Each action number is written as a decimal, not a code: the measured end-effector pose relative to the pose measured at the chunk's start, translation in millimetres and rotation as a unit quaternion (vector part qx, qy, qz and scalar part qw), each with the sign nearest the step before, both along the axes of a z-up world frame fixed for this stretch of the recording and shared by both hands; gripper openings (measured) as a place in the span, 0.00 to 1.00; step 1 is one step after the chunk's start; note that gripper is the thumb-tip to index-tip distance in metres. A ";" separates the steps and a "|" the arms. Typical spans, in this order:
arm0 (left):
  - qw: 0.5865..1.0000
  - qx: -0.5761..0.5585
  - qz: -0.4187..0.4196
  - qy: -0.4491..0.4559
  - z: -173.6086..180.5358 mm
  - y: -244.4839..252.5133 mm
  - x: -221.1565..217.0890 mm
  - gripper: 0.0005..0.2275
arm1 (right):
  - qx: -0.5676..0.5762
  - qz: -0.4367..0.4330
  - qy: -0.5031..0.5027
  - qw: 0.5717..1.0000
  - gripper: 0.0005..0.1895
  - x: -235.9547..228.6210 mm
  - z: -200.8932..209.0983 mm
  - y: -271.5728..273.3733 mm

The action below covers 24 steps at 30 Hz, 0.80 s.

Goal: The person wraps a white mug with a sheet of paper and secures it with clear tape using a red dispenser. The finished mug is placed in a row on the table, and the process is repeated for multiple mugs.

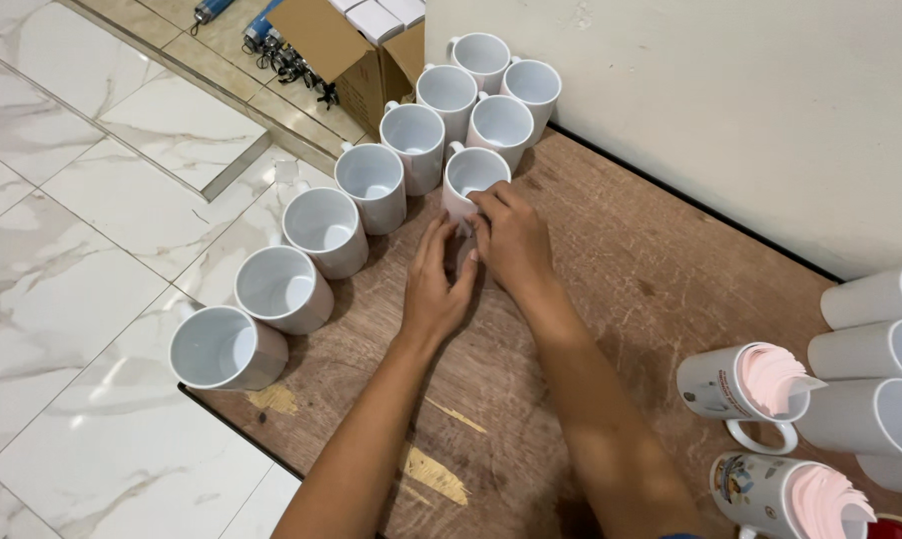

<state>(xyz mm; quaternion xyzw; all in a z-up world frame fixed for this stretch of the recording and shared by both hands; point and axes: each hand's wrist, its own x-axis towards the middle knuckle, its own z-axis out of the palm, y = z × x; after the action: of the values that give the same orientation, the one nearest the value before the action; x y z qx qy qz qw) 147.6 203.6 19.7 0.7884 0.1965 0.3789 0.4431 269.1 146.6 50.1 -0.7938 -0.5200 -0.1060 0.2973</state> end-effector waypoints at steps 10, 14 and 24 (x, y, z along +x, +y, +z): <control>0.996 -0.051 -0.023 0.065 10.4 -0.3 -3.0 0.26 | 0.023 -0.004 0.004 1.000 0.10 3.4 -14.3 23.5; 0.992 -0.071 -0.048 0.087 9.2 1.6 -3.4 0.29 | 0.031 -0.014 -0.027 0.999 0.10 5.2 -22.0 29.8; 0.999 -0.018 0.039 -0.012 -52.8 17.7 12.6 0.08 | 0.089 0.014 0.044 0.995 0.24 -32.3 11.5 -0.4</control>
<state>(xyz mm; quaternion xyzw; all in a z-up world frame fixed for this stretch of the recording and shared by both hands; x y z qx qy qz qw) 160.2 221.2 -33.1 0.7674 0.2287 0.4013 0.4447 236.9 146.3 61.5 -0.7607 -0.5058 -0.1127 0.3910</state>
